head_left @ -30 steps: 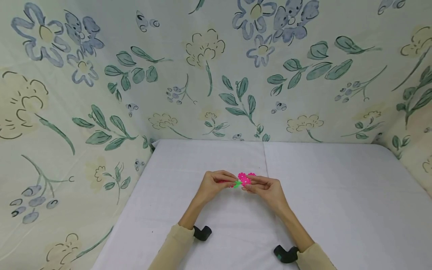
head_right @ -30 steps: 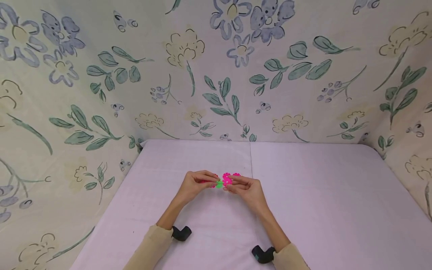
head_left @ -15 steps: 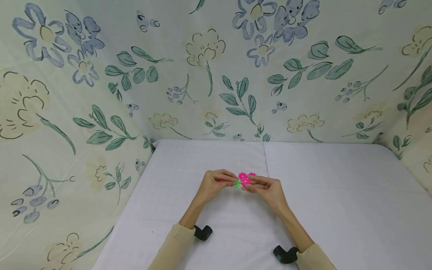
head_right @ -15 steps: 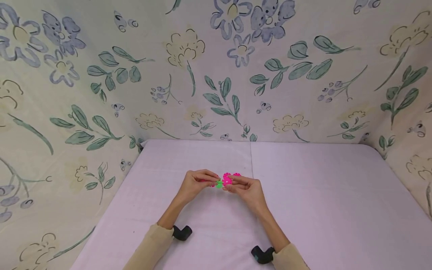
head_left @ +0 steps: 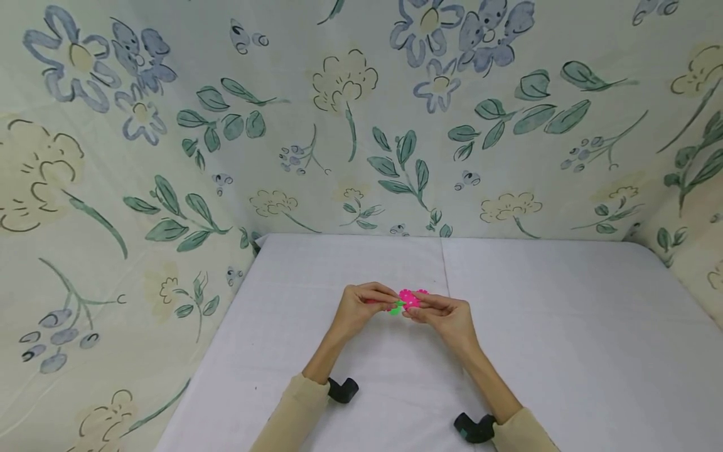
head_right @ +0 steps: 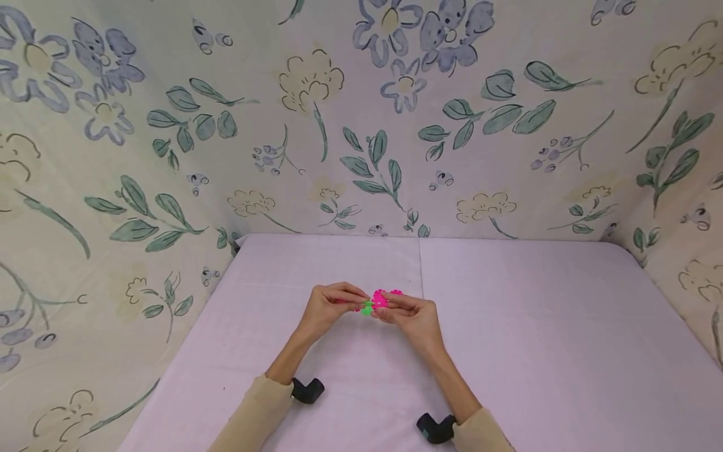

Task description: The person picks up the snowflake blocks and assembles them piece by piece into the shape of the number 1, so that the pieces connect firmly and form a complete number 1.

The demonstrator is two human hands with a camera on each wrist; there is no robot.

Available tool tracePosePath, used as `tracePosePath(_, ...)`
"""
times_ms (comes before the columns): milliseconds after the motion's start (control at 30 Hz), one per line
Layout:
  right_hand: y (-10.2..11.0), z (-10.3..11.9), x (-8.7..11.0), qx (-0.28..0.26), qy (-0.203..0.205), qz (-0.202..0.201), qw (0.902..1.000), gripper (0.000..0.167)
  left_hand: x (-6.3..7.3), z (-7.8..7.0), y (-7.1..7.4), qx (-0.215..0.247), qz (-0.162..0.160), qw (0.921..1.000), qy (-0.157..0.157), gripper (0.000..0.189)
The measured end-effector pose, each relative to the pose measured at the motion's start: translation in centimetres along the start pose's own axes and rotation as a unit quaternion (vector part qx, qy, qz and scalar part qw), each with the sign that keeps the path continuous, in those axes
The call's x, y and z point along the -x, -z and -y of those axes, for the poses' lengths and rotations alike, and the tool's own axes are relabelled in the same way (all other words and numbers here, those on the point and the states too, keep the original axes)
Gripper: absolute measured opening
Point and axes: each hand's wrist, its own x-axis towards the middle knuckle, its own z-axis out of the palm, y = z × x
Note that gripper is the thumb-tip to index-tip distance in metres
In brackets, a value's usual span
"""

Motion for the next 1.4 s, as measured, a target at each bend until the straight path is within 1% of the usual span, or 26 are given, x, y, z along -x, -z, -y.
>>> tracePosePath(100,-0.1,0.0,0.1,-0.003,0.004,0.000,1.0000,0.046,0.0,0.0,-0.1,-0.001,-0.002,1.0000,0.001,0.011)
tracePosePath(200,-0.2,-0.1,0.2,0.006,0.002,-0.003,1.0000,0.044,0.1,-0.1,-0.1,-0.002,-0.003,1.0000,0.006,0.010)
tracePosePath(400,0.0,-0.8,0.3,0.029,-0.021,0.002,0.9994,0.046,0.4,-0.2,0.1,-0.012,0.006,0.9994,0.033,0.011)
tracePosePath(567,0.3,-0.8,0.5,0.042,-0.022,-0.001,0.9989,0.045,0.4,-0.3,0.2,-0.044,0.023,0.9980,0.039,0.018)
tracePosePath(633,0.4,-0.8,0.5,0.055,-0.020,-0.006,0.9983,0.042,0.4,-0.3,0.2,-0.067,0.033,0.9965,0.038,0.024)
tracePosePath(700,0.5,-0.8,0.5,0.073,-0.022,-0.015,0.9970,0.040,0.4,-0.4,0.0,-0.089,0.044,0.9945,0.034,0.029)
tracePosePath(800,0.4,-0.9,0.3,0.101,-0.026,-0.025,0.9942,0.036,0.3,-0.5,-0.4,-0.128,0.049,0.9903,0.022,0.034)
tracePosePath(967,0.1,-0.9,0.2,0.124,-0.043,-0.035,0.9908,0.034,0.2,-0.6,-1.0,-0.169,0.047,0.9844,-0.015,0.030)
tracePosePath(1067,-0.1,-0.9,0.2,0.123,-0.058,-0.043,0.9897,0.034,0.1,-0.8,-1.1,-0.176,0.048,0.9827,-0.034,0.026)
tracePosePath(1167,-0.2,-0.8,0.1,0.114,-0.076,-0.052,0.9892,0.035,0.1,-0.8,-1.2,-0.179,0.050,0.9816,-0.045,0.023)
tracePosePath(1333,-0.5,-0.6,0.1,0.102,-0.099,-0.059,0.9881,0.036,0.1,-0.6,-1.2,-0.183,0.053,0.9801,-0.058,0.017)
tracePosePath(1400,-0.5,-0.5,0.2,0.100,-0.105,-0.057,0.9878,0.036,0.1,-0.5,-1.2,-0.178,0.055,0.9806,-0.060,0.016)
